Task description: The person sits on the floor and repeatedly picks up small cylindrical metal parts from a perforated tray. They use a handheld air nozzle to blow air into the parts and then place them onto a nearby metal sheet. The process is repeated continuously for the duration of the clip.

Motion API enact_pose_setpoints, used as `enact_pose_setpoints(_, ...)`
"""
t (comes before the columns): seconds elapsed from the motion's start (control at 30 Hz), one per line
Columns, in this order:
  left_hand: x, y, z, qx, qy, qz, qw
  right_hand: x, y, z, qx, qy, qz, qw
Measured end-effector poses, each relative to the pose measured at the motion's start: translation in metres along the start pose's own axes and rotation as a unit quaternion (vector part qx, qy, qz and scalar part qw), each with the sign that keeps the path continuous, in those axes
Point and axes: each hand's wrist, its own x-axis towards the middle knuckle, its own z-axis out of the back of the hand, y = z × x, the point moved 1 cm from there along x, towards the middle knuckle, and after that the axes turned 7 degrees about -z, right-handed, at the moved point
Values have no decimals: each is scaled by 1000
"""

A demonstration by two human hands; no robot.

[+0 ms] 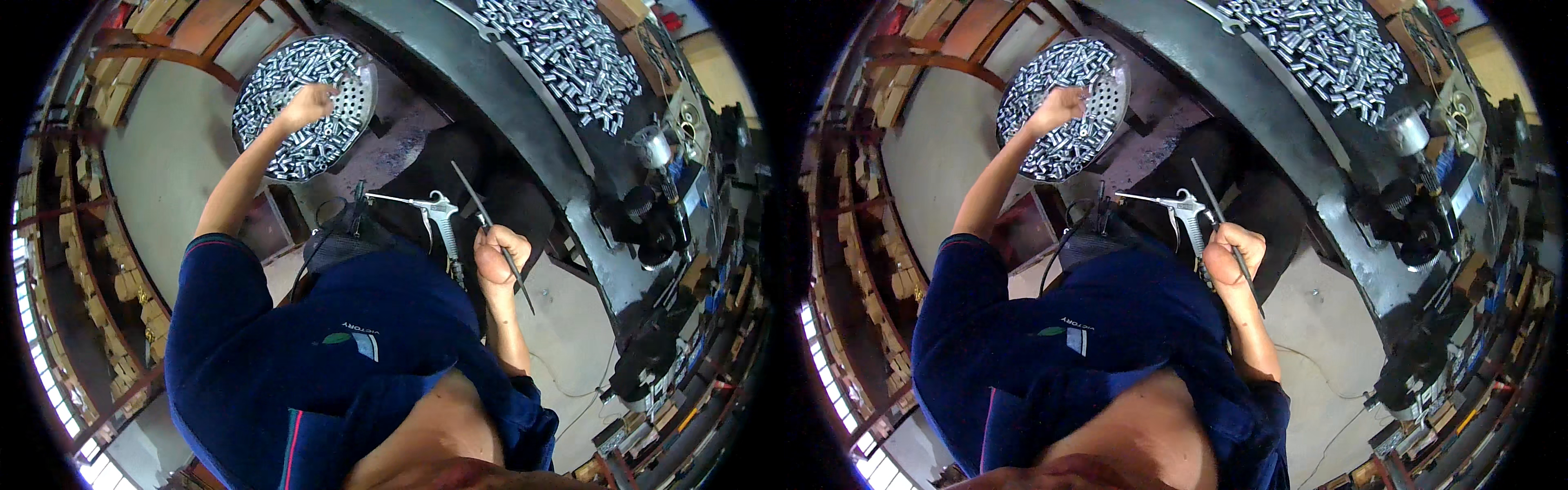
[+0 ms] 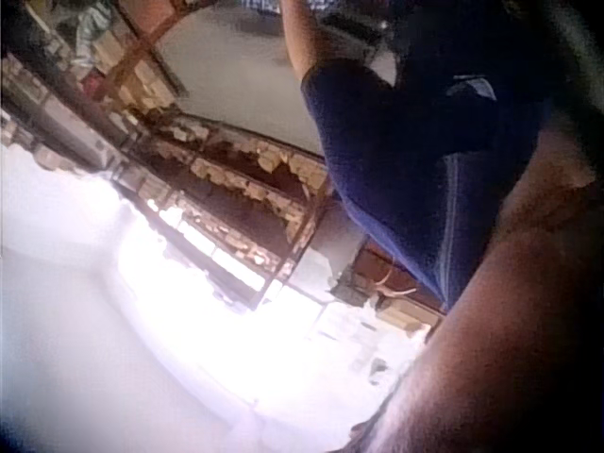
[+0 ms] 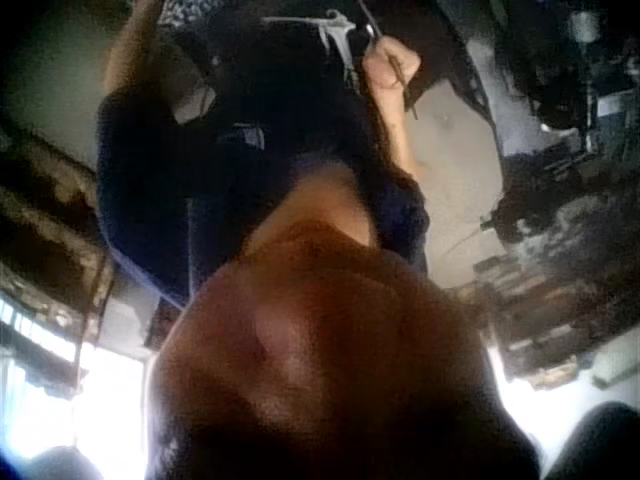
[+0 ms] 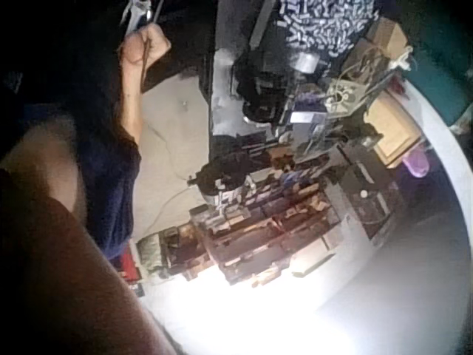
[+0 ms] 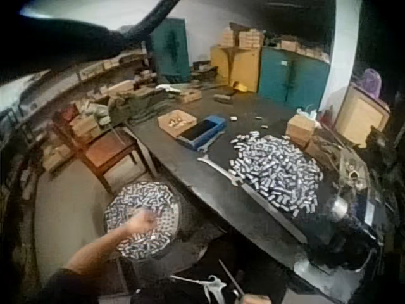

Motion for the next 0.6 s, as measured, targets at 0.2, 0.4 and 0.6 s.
enact_pose_setpoints(0.2, -9, 26, -23, 330, -33, 96, 939, 8, 0, -2, -35, 17, 16, 999)
enact_pose_setpoints(0.4, 20, 32, -45, 475, 87, 96, 870, 8, 17, -6, -120, -13, 38, 992)
enact_pose_setpoints(0.6, 17, -28, -36, -96, -16, 113, 989, 10, 21, -3, -156, -12, 30, 987)
